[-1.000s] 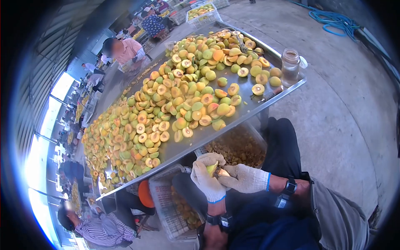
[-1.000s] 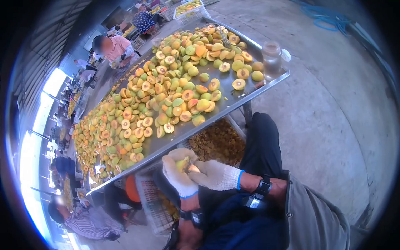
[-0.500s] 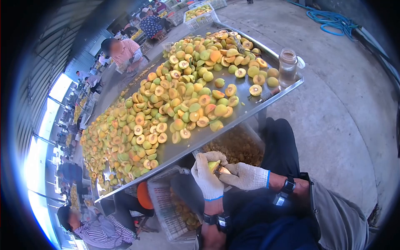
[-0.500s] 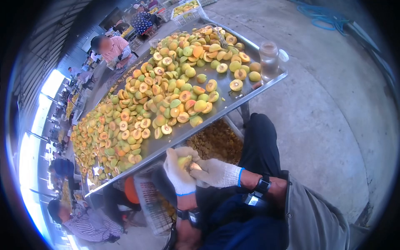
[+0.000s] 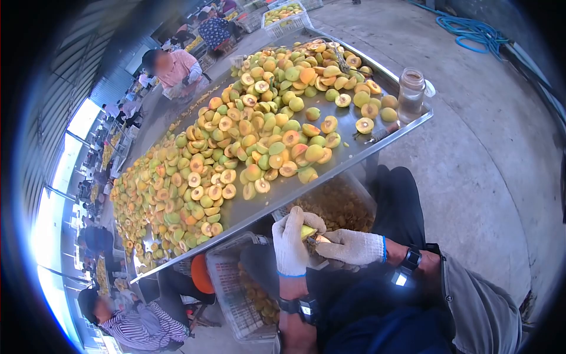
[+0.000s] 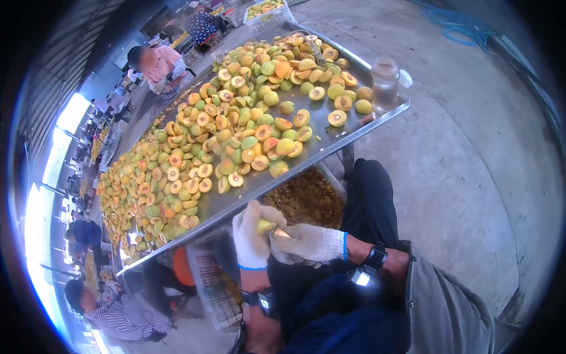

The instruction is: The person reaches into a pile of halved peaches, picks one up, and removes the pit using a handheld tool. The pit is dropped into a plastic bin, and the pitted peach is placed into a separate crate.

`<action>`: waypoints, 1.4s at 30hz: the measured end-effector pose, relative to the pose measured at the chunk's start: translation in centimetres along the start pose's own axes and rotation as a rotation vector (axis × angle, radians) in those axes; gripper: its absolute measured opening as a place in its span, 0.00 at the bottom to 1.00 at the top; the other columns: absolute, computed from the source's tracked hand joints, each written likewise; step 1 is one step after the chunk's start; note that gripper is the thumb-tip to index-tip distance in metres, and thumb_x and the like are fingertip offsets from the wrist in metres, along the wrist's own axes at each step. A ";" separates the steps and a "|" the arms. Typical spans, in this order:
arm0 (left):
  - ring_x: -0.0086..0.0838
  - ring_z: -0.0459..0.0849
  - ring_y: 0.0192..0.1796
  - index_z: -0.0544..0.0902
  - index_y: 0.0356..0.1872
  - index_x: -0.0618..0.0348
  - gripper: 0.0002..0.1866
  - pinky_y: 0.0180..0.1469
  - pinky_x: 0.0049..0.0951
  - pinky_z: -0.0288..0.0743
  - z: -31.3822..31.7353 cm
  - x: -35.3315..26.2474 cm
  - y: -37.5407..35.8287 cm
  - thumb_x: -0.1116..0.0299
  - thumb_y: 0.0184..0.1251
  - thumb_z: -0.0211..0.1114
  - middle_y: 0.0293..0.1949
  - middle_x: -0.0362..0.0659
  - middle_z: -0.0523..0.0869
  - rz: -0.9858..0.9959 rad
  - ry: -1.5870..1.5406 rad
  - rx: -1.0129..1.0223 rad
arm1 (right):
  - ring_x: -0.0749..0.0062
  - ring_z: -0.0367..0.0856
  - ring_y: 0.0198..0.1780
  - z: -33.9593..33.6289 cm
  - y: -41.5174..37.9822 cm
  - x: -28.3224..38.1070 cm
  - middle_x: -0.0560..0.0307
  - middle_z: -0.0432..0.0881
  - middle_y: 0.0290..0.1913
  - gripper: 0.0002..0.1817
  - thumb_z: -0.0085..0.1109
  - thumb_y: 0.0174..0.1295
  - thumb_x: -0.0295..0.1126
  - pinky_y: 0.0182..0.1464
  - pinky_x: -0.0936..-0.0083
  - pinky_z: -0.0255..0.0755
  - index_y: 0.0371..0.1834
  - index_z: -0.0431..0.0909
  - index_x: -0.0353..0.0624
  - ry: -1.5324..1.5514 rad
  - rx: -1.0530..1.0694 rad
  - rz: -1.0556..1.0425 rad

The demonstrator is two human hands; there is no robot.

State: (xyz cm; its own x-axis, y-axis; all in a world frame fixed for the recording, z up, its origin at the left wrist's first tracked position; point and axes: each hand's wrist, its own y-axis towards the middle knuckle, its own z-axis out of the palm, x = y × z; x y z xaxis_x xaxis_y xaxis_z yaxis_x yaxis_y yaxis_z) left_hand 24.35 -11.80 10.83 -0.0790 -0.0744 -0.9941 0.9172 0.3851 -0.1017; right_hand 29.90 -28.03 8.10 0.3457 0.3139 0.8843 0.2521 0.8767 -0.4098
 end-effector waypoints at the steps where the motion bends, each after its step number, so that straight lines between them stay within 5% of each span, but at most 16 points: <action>1: 0.33 0.84 0.31 0.86 0.26 0.69 0.33 0.41 0.31 0.76 0.1 0.0 -0.1 0.54 0.86 0.46 0.27 0.49 0.88 0.000 -0.002 0.000 | 0.81 0.73 0.21 0.2 0.0 0.0 0.67 0.76 0.23 0.30 0.47 0.79 0.60 0.23 0.78 0.67 0.32 0.79 0.45 0.010 -0.020 0.019; 4: 0.33 0.83 0.30 0.86 0.26 0.68 0.33 0.38 0.31 0.76 0.6 0.5 -0.3 0.51 0.86 0.47 0.27 0.49 0.88 0.049 0.064 -0.063 | 0.82 0.72 0.20 1.5 0.0 0.7 0.66 0.76 0.23 0.29 0.48 0.79 0.59 0.23 0.78 0.67 0.31 0.78 0.46 -0.038 -0.174 -0.023; 7: 0.32 0.83 0.29 0.85 0.31 0.66 0.33 0.35 0.31 0.77 1.3 2.9 -0.5 0.45 0.86 0.49 0.27 0.48 0.87 0.122 -0.143 -0.381 | 0.80 0.74 0.21 1.5 1.0 0.1 0.65 0.77 0.24 0.28 0.48 0.80 0.57 0.24 0.78 0.69 0.33 0.81 0.44 -0.113 -0.162 -0.084; 11: 0.32 0.84 0.28 0.86 0.32 0.69 0.30 0.33 0.30 0.77 1.4 3.5 -0.9 0.50 0.85 0.52 0.27 0.49 0.88 0.117 -0.270 -0.433 | 0.79 0.76 0.21 1.7 2.4 -1.8 0.65 0.78 0.24 0.27 0.48 0.81 0.54 0.25 0.77 0.71 0.36 0.83 0.43 -0.226 -0.200 -0.100; 13: 0.33 0.84 0.28 0.86 0.33 0.69 0.30 0.33 0.31 0.78 1.4 3.4 -0.8 0.50 0.86 0.52 0.27 0.50 0.87 0.094 -0.241 -0.457 | 0.79 0.76 0.21 2.2 2.8 -2.1 0.65 0.79 0.24 0.26 0.48 0.81 0.54 0.25 0.76 0.72 0.38 0.84 0.43 -0.253 -0.317 -0.333; 14: 0.33 0.84 0.28 0.86 0.33 0.69 0.30 0.33 0.31 0.78 1.5 3.2 -0.8 0.50 0.86 0.52 0.27 0.50 0.87 0.094 -0.242 -0.459 | 0.79 0.76 0.21 2.1 2.5 -2.0 0.65 0.79 0.24 0.26 0.48 0.81 0.54 0.25 0.76 0.72 0.38 0.84 0.43 -0.254 -0.315 -0.332; 16: 0.33 0.85 0.28 0.86 0.33 0.69 0.31 0.33 0.31 0.78 1.5 3.0 -0.9 0.49 0.86 0.52 0.27 0.50 0.87 0.057 -0.193 -0.503 | 0.79 0.76 0.22 2.0 1.3 0.5 0.65 0.79 0.25 0.26 0.47 0.81 0.54 0.24 0.76 0.72 0.40 0.84 0.43 -0.099 -0.165 0.016; 26: 0.29 0.82 0.32 0.86 0.37 0.66 0.34 0.37 0.29 0.75 0.2 5.1 -0.7 0.42 0.86 0.47 0.32 0.46 0.87 0.236 -0.139 -0.338 | 0.80 0.72 0.21 2.4 0.9 1.3 0.66 0.75 0.25 0.24 0.43 0.82 0.55 0.22 0.78 0.70 0.45 0.79 0.46 -0.085 -0.139 0.018; 35: 0.29 0.82 0.34 0.86 0.38 0.66 0.34 0.39 0.30 0.76 0.7 4.9 -0.9 0.44 0.88 0.44 0.35 0.46 0.88 0.314 -0.044 -0.341 | 0.79 0.72 0.17 2.2 0.2 2.1 0.66 0.72 0.22 0.28 0.40 0.81 0.58 0.18 0.78 0.66 0.37 0.75 0.46 -0.089 -0.114 0.125; 37: 0.30 0.83 0.36 0.86 0.36 0.68 0.27 0.41 0.30 0.77 0.7 5.0 -1.1 0.57 0.88 0.47 0.39 0.50 0.89 0.312 -0.112 -0.351 | 0.80 0.72 0.17 2.1 0.6 1.3 0.65 0.72 0.22 0.29 0.39 0.81 0.59 0.17 0.77 0.66 0.35 0.74 0.46 -0.066 -0.091 0.109; 42: 0.30 0.84 0.37 0.86 0.36 0.69 0.26 0.41 0.30 0.77 0.3 5.3 -1.0 0.58 0.87 0.48 0.40 0.51 0.89 0.403 0.022 -0.342 | 0.79 0.73 0.16 2.1 0.6 1.5 0.65 0.73 0.22 0.31 0.39 0.81 0.61 0.17 0.77 0.67 0.32 0.74 0.46 0.001 -0.075 0.124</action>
State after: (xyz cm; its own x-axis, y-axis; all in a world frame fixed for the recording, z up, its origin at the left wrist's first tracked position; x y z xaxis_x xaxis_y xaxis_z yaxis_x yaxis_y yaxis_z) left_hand 23.08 -12.86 5.65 0.2424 0.1596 -0.9570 0.6968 0.6576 0.2862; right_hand 28.67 -26.31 9.61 0.3790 0.4178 0.8257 0.2739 0.8017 -0.5313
